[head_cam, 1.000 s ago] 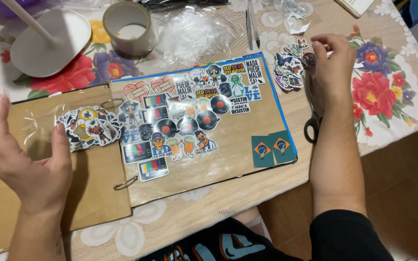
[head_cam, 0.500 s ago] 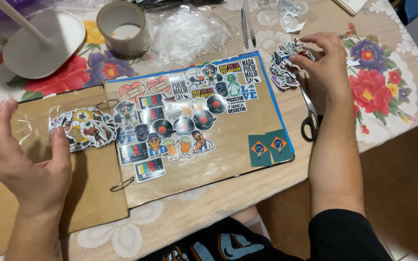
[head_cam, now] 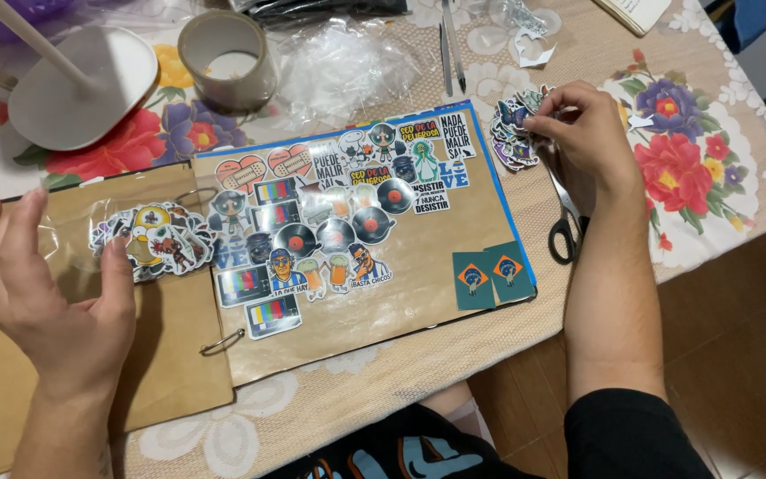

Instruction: Decorating a scrapbook by peeling and applying various stickers and trimming them with scissors.

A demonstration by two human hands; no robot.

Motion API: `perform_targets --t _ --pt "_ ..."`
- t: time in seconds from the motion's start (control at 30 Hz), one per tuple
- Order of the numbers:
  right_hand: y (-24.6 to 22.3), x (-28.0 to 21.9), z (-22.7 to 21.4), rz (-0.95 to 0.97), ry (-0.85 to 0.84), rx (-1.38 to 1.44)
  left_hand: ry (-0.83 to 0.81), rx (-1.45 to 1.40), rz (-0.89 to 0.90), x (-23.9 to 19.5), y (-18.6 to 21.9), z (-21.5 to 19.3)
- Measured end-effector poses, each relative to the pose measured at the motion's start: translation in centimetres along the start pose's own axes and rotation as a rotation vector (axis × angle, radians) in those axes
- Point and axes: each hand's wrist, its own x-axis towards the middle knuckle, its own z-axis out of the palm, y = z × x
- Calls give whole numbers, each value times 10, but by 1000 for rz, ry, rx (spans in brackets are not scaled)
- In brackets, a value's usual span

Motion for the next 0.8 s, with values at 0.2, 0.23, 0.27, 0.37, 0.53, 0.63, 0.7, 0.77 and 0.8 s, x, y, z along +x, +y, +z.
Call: perform_targets --t 0.2,0.23,0.27,0.37,0.53,0.63,0.7,0.77,0.8 --pt "-3 0 -4 16 23 199 4 -114 -32 3 10 3" --pt "-21 -9 5 125 92 454 -11 -194 -87 5 14 4" --pt "-10 -4 1 123 93 455 -9 -193 -86 13 27 5" --pt "7 6 -1 27 57 305 -162 -555 -444 30 62 10" --pt "32 18 -6 -54 8 352 -545 -1108 -570 52 105 32" --pt "8 3 10 77 99 452 -568 -1181 -598 66 129 35" --pt "18 9 9 80 111 431 -575 -1216 -611 67 135 40" --pt "33 18 4 82 124 412 -581 -1251 -621 71 141 43" --pt "43 24 1 47 110 355 -594 -1238 -609 73 144 42"
